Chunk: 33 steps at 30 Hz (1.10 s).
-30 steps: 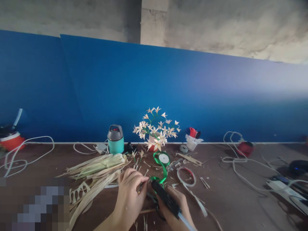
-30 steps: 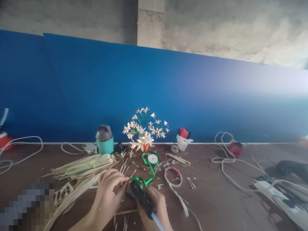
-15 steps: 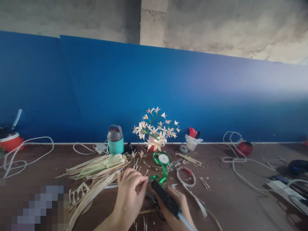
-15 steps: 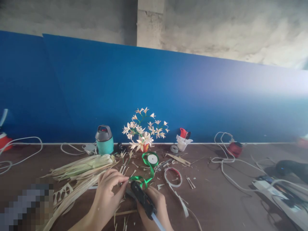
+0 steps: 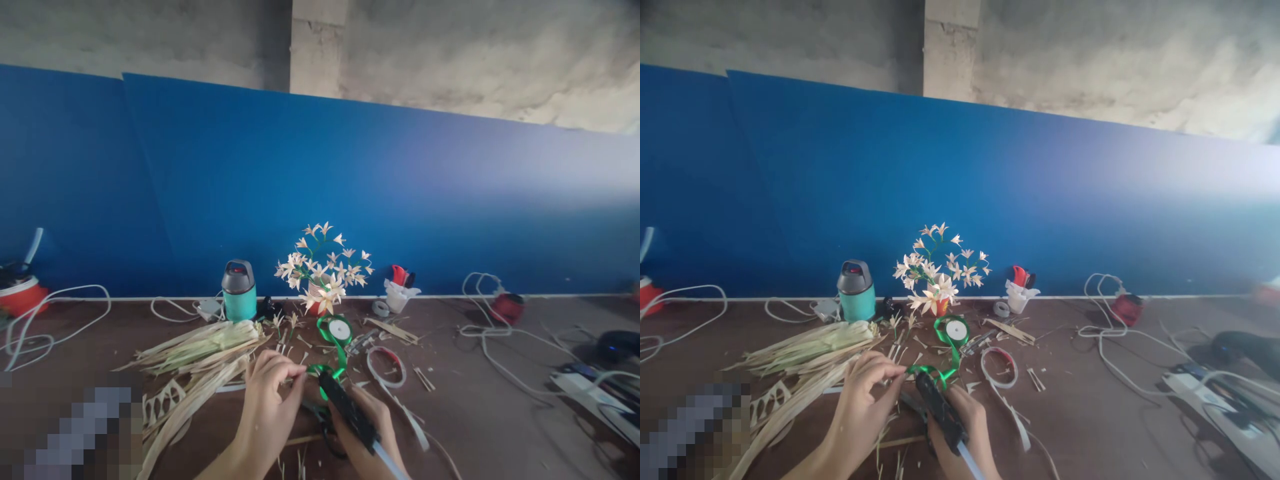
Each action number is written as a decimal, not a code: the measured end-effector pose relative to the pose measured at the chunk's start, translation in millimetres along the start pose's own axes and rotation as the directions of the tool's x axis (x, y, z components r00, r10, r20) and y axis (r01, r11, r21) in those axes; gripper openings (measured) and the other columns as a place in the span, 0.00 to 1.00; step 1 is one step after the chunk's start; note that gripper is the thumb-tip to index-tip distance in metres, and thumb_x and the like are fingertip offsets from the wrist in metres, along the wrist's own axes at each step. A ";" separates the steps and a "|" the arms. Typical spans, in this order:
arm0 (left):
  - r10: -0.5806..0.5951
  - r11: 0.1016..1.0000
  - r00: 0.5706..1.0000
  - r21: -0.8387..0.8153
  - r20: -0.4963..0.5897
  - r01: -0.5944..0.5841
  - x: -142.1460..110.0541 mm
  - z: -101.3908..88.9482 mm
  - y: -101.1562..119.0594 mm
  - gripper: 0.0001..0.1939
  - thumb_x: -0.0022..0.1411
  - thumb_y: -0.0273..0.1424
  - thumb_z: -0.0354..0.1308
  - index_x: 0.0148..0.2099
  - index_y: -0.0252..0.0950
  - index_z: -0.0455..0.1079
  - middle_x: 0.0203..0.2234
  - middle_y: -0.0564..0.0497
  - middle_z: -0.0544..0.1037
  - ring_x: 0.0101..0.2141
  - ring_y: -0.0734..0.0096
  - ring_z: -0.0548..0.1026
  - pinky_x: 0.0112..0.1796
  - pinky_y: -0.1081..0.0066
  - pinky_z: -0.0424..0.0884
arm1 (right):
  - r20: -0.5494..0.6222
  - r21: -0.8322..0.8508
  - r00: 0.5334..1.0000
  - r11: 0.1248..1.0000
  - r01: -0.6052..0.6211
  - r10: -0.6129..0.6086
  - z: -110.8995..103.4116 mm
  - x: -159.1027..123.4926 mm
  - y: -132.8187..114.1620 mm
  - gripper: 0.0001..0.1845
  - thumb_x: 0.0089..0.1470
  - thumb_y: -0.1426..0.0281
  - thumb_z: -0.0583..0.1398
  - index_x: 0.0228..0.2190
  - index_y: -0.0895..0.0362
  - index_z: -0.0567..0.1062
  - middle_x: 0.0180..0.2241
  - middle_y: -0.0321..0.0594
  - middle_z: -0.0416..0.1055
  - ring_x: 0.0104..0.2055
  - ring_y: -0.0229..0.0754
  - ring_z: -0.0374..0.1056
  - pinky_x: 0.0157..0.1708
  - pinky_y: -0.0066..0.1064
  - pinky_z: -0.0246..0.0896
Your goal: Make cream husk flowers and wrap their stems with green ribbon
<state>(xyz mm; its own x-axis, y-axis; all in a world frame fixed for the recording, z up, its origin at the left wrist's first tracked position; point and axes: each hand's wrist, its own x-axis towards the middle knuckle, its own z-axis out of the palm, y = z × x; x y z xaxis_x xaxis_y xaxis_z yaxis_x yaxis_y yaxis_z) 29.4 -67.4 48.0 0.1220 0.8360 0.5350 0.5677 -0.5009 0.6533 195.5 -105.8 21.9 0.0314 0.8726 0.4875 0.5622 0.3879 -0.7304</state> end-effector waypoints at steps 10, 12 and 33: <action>-0.568 0.507 0.701 -0.488 0.431 0.711 10.3 7.2 -2.8 0.13 0.41 0.38 0.62 0.25 0.32 0.71 0.09 0.61 0.60 0.13 0.83 0.52 0.17 0.78 0.48 | -0.102 -0.056 0.990 0.995 0.087 -0.092 -8.6 -1.8 1.7 0.09 0.50 0.67 0.57 0.21 0.56 0.65 0.18 0.34 0.63 0.20 0.35 0.59 0.20 0.23 0.57; -0.563 0.442 0.668 -0.505 0.486 0.741 10.1 7.3 -3.9 0.14 0.40 0.39 0.63 0.25 0.32 0.70 0.10 0.61 0.59 0.13 0.84 0.50 0.17 0.78 0.45 | -0.138 -0.128 0.988 0.990 0.054 -0.072 -15.1 -0.5 2.6 0.08 0.49 0.65 0.57 0.23 0.55 0.66 0.18 0.34 0.64 0.20 0.36 0.60 0.20 0.24 0.57; -0.551 0.492 0.688 -0.483 0.471 0.724 6.8 3.3 6.8 0.12 0.42 0.35 0.62 0.27 0.31 0.72 0.16 0.54 0.71 0.19 0.77 0.63 0.24 0.75 0.57 | 0.333 -0.010 0.929 0.985 0.173 -0.160 -37.2 8.2 -18.7 0.07 0.43 0.70 0.56 0.29 0.54 0.66 0.25 0.37 0.66 0.27 0.40 0.62 0.27 0.25 0.57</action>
<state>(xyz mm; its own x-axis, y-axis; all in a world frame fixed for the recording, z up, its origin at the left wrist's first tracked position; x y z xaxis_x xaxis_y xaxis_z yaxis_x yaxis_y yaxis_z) 36.8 -64.4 54.4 0.1546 0.9573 -0.2443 -0.0257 0.2511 0.9676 216.0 -116.9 57.4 -0.3362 0.8477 0.4104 0.5676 0.5301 -0.6300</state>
